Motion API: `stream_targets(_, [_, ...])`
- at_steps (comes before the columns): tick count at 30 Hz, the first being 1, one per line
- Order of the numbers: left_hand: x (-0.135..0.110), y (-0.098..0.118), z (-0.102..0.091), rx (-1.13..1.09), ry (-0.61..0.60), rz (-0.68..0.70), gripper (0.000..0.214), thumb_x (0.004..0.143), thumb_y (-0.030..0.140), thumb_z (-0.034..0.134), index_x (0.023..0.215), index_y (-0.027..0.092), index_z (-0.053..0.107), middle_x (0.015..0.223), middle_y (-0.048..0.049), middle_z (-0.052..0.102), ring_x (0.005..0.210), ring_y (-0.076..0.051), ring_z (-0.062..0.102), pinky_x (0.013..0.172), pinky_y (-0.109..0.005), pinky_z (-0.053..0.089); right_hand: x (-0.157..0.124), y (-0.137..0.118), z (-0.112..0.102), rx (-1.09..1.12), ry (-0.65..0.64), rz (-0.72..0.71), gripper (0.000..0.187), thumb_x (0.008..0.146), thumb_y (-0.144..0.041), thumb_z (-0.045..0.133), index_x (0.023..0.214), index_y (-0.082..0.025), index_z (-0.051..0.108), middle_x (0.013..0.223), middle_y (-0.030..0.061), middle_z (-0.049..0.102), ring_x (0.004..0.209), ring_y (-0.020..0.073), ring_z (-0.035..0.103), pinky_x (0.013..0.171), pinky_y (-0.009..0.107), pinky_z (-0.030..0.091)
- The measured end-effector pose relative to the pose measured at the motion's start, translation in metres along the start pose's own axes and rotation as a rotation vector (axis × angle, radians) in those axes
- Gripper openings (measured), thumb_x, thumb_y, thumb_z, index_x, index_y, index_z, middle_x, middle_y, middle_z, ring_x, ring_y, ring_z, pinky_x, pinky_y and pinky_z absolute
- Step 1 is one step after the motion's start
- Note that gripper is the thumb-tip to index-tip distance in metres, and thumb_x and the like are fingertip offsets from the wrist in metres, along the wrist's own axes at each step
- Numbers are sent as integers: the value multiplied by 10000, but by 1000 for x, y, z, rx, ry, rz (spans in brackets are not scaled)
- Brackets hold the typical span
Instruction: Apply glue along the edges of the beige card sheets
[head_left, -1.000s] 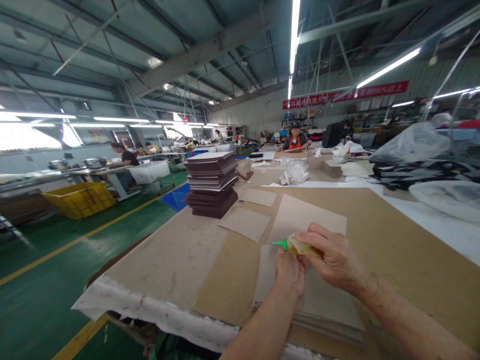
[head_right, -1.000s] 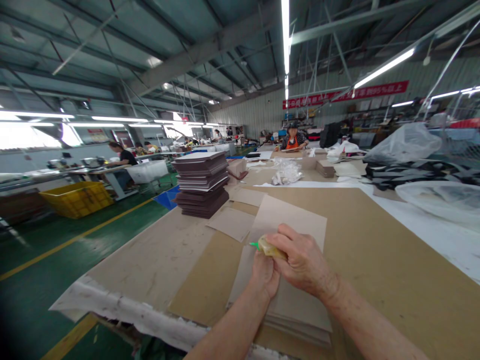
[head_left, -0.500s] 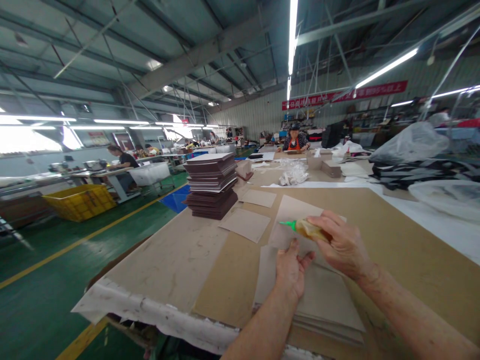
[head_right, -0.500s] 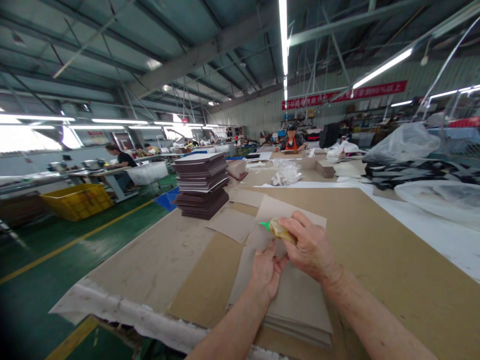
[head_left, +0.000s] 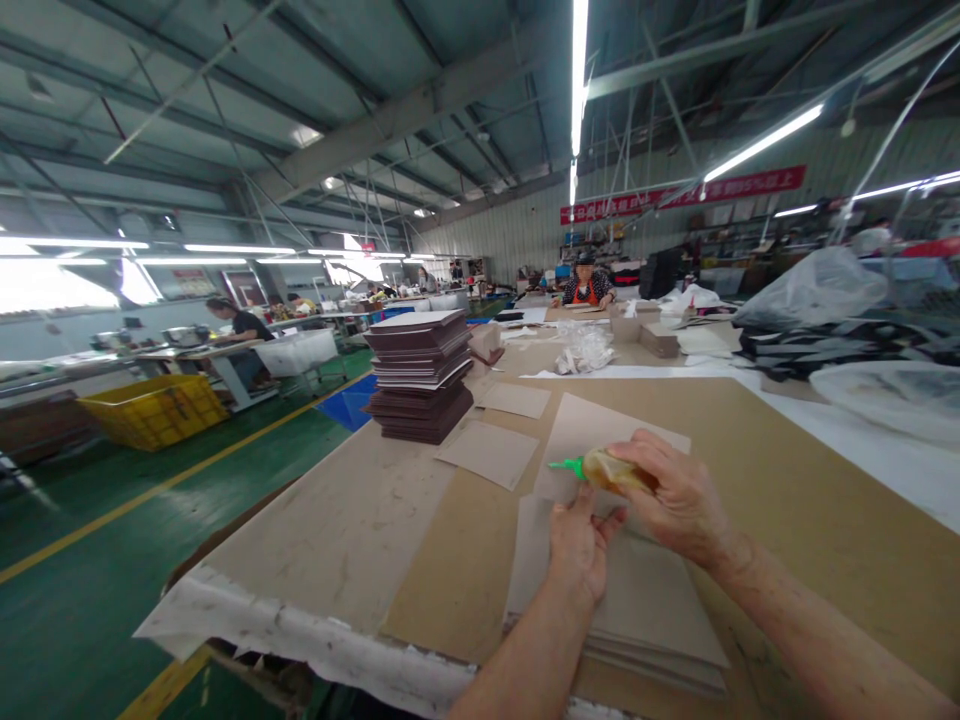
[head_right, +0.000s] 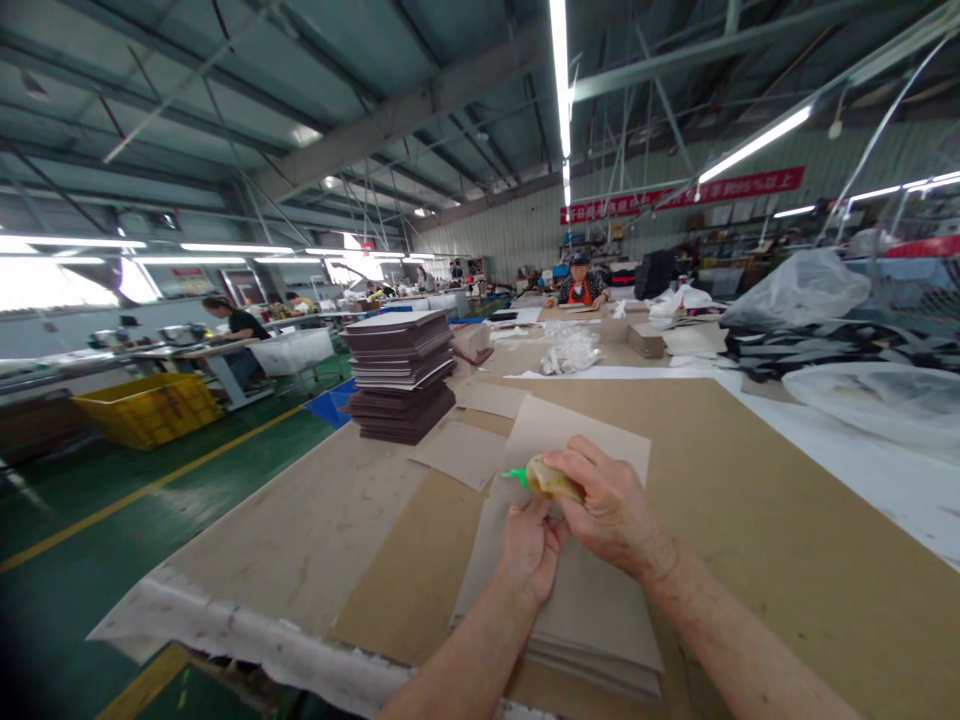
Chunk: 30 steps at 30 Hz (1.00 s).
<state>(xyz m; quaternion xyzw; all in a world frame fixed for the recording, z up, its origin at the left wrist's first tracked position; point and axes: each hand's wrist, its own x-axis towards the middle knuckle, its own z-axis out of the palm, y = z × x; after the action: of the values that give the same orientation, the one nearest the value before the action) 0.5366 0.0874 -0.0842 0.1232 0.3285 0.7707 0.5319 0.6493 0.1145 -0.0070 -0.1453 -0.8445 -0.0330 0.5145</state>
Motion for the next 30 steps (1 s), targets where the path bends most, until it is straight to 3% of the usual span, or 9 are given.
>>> stream_targets(6, [-1,0,-3,-43,-28,-25,272,730,244,855,913,144,681,938,-61,698,704,-142,626,752,-433,662,9,14,-5,-153,196,45,207,886,-108,617,1047,-224,675,842,26,669,723,168,664,640,265,532])
stream_targets(12, [-4,4,-3,-28,-18,-39,265,751,220,855,916,114,677,924,-75,685,685,-131,608,777,-480,668,26,34,-10,-203,273,56,241,854,-113,611,1062,-220,670,889,56,701,792,211,664,695,325,548])
stream_targets(22, [1,1,-8,-22,-18,-40,300,740,250,884,895,132,657,891,-55,674,721,-141,630,862,-547,658,40,41,-17,-170,252,60,212,859,-117,623,1028,-234,675,891,36,712,813,202,683,735,320,555])
stream_targets(30, [-3,5,-5,-13,-14,-31,330,703,252,909,903,133,675,864,-37,680,645,-107,596,847,-514,665,46,36,-20,-146,204,95,173,871,-132,611,988,-231,691,873,44,720,815,207,687,718,319,545])
